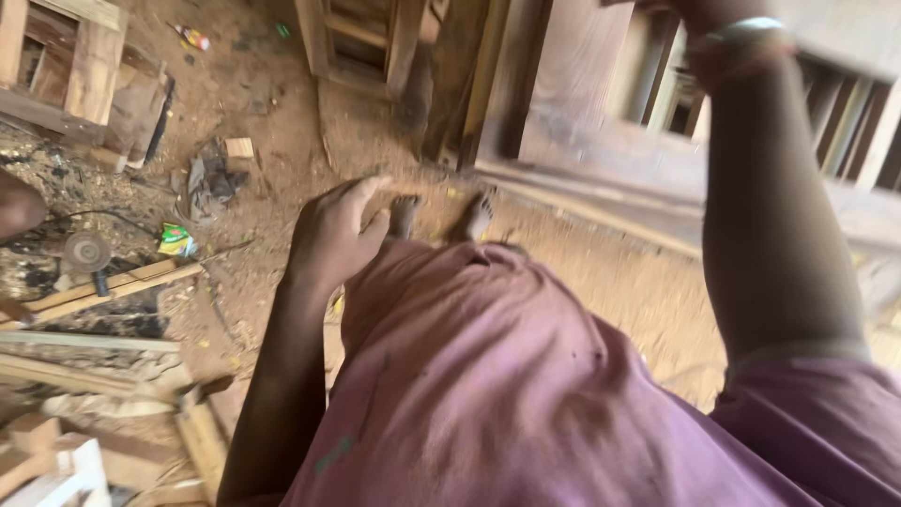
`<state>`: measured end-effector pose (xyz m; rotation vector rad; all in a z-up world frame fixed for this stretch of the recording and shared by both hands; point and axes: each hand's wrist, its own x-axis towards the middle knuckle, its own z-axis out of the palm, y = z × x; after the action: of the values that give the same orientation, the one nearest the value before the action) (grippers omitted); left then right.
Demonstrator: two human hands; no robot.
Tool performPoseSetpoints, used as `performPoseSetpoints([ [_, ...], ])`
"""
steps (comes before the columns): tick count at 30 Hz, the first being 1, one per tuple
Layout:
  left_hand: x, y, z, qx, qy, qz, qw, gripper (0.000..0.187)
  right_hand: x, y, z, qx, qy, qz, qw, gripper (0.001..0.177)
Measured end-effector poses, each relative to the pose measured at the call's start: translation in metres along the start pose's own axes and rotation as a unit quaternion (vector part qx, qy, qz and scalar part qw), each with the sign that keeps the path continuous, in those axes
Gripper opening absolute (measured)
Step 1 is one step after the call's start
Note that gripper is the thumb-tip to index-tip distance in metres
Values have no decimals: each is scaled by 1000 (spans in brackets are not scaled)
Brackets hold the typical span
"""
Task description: The person sands the surfaces and edges of a wooden frame by hand using a piece of sandpaper.
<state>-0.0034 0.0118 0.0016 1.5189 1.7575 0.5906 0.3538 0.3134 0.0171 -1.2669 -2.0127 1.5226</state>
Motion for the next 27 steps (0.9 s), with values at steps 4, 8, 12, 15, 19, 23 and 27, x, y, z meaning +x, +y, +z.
performPoseSetpoints([
  [4, 25, 1, 0, 45, -82, 12, 996, 43, -122, 16, 9, -264, 198, -43, 943, 27],
  [8, 53, 10, 2, 55, -80, 121, 988, 39, -210, 61, 41, 549, 410, 124, 718, 43],
  [12, 88, 42, 1, 40, -85, 180, 979, 33, -276, 90, 72, 586, 443, 54, 677, 46],
  [15, 117, 76, 10, 3, -78, 276, 958, 27, -307, 99, 90, 627, 521, 31, 578, 46],
  [19, 136, 127, 45, 25, -134, 342, 930, 26, -320, 96, 131, 618, 537, 32, 574, 54],
  [23, 140, 172, 96, 120, -215, 389, 888, 53, -326, 96, 138, 666, 533, -14, 522, 52],
  [27, 150, 210, 147, 193, -281, 275, 899, 81, -334, 99, 119, 658, 556, -46, 506, 52],
])
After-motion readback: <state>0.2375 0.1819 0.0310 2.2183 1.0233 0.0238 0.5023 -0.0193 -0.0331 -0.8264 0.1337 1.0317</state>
